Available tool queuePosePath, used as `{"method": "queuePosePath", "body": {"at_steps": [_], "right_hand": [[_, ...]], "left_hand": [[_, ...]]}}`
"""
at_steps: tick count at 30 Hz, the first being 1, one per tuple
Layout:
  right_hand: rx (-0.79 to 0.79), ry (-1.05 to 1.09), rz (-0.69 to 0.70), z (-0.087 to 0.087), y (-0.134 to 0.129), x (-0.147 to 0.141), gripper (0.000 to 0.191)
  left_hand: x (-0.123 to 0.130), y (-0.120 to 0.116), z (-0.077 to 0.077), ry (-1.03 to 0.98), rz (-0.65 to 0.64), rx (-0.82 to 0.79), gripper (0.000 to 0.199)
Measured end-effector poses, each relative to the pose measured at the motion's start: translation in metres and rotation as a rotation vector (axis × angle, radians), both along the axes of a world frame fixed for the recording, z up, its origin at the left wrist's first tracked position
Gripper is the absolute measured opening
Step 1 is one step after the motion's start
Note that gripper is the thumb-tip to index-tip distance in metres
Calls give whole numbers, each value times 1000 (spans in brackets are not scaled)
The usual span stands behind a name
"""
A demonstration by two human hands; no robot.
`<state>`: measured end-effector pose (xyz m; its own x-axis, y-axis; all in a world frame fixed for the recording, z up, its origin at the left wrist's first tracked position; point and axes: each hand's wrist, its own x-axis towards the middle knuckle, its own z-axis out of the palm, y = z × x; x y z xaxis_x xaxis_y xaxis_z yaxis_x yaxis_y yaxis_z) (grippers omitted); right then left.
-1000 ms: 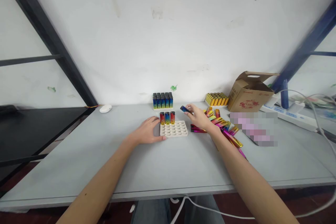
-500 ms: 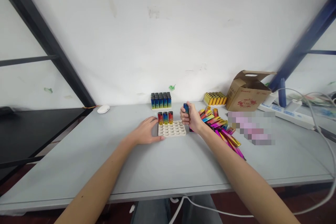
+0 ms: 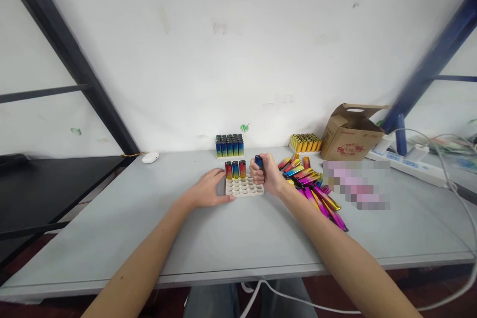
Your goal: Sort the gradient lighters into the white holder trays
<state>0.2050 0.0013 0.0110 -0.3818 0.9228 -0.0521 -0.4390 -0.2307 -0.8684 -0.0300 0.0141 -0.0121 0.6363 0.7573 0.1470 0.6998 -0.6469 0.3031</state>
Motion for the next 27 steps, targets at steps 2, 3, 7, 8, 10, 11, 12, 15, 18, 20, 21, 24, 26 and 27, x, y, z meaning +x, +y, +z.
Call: {"method": "queuePosePath", "body": {"at_steps": [2, 3, 7, 8, 10, 11, 12, 15, 18, 20, 21, 24, 26, 27], "right_hand": [[3, -13, 14, 1, -1, -1, 33], [4, -18, 17, 2, -2, -1, 33], [5, -21, 28, 5, -5, 0, 35], [7, -18, 25, 5, -5, 1, 35], [9, -18, 24, 5, -4, 2, 34], [11, -20, 23, 5, -4, 2, 34], [14, -21, 21, 5, -4, 2, 34], [25, -27, 8, 5, -4, 1, 34], [18, -45, 19, 4, -5, 0, 34], [12, -47, 21, 3, -5, -1, 34], [12, -43, 23, 3, -5, -1, 33], [27, -28, 62, 3, -6, -1, 32], [47, -8, 63, 5, -6, 0, 32], [56, 3, 51, 6, -7, 1, 31]], "left_hand": [[0, 0, 0, -6, 2, 0, 72], [0, 0, 0, -6, 4, -2, 72], [0, 1, 0, -12, 8, -4, 74], [0, 1, 0, -13, 10, -5, 75], [0, 1, 0, -7, 14, -9, 75], [0, 1, 0, -2, 15, -13, 76], [1, 0, 0, 3, 15, -17, 76], [1, 1, 0, 7, 14, -30, 77], [1, 1, -1, 3, 16, -28, 77], [1, 1, -1, -8, 12, -20, 75], [1, 1, -1, -12, 10, -16, 75], [1, 0, 1, -3, 11, -11, 74], [1, -1, 2, 10, 19, -7, 75], [1, -1, 2, 13, 22, -6, 75]]}}
